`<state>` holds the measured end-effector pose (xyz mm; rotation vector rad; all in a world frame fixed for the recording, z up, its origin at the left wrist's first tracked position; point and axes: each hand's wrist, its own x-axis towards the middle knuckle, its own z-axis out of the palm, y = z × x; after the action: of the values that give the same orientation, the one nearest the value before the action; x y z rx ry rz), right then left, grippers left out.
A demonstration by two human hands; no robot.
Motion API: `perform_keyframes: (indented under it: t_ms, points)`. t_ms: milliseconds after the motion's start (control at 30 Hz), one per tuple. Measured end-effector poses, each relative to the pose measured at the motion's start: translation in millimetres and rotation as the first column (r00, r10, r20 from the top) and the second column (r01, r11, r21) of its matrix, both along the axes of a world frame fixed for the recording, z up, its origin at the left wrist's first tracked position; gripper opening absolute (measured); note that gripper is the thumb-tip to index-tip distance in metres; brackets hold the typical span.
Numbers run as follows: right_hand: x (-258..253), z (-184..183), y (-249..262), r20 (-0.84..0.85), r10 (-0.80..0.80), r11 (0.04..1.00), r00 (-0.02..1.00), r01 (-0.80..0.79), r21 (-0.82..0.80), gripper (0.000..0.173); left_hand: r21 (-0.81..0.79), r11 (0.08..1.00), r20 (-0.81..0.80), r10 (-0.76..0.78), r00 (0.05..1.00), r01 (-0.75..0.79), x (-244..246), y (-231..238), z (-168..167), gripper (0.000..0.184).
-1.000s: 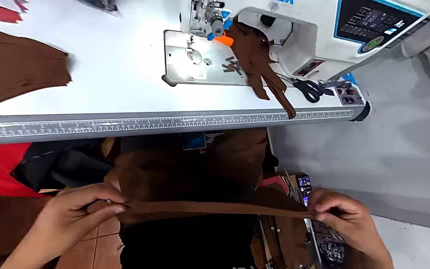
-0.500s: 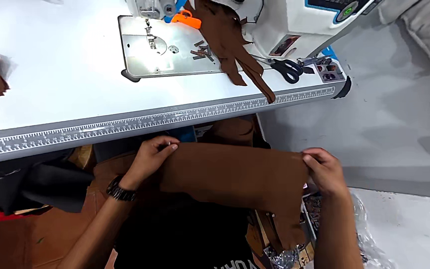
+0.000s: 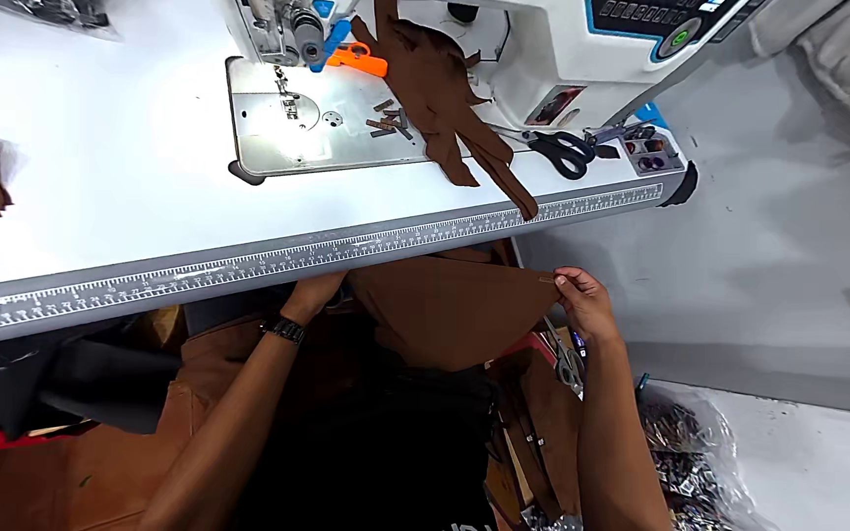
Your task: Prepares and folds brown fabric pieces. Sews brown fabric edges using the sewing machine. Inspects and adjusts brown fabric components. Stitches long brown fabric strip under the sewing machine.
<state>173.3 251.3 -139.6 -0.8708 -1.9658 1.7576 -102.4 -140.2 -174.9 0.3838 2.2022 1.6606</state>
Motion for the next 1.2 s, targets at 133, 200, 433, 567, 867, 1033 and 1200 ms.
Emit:
perform_keyframes:
  t_ms: [133,200,433,567,867,1033,1200]
  points:
    - [-2,-5,-3,0.011,-0.009,0.999,1.000,0.010,-0.044,0.016,-0.003,1.000,0.056,0.013,0.998,-0.013,-3,0,-3,0.054]
    - [-1,-4,-2,-0.028,-0.014,0.998,1.000,0.012,-0.069,0.017,0.048,0.999,0.071,0.020,0.997,-0.023,-4,-2,0,0.053]
    - [41,36,-7,-0.149,0.131,0.991,0.980,-0.135,-0.018,0.014,0.197,0.967,0.143,-0.194,0.971,0.164,19,-43,44,0.018]
    - [76,66,-19,-0.272,0.305,0.952,0.913,-0.294,0.082,0.016,0.375,0.877,0.174,-0.383,0.907,0.299,39,-73,60,0.008]
    - [28,62,-17,-0.068,0.086,0.996,0.994,-0.085,0.013,0.018,0.206,0.974,0.183,-0.129,0.975,0.091,4,-34,38,0.042]
    - [-6,45,-12,0.359,0.021,0.864,0.933,-0.198,0.463,0.033,-0.227,0.969,-0.161,-0.139,0.977,0.100,-13,-35,23,0.050]
    - [-40,71,-127,0.230,0.182,0.749,0.956,-0.287,0.597,0.030,-0.474,0.880,-0.379,-0.220,0.899,0.016,-4,-144,65,0.028]
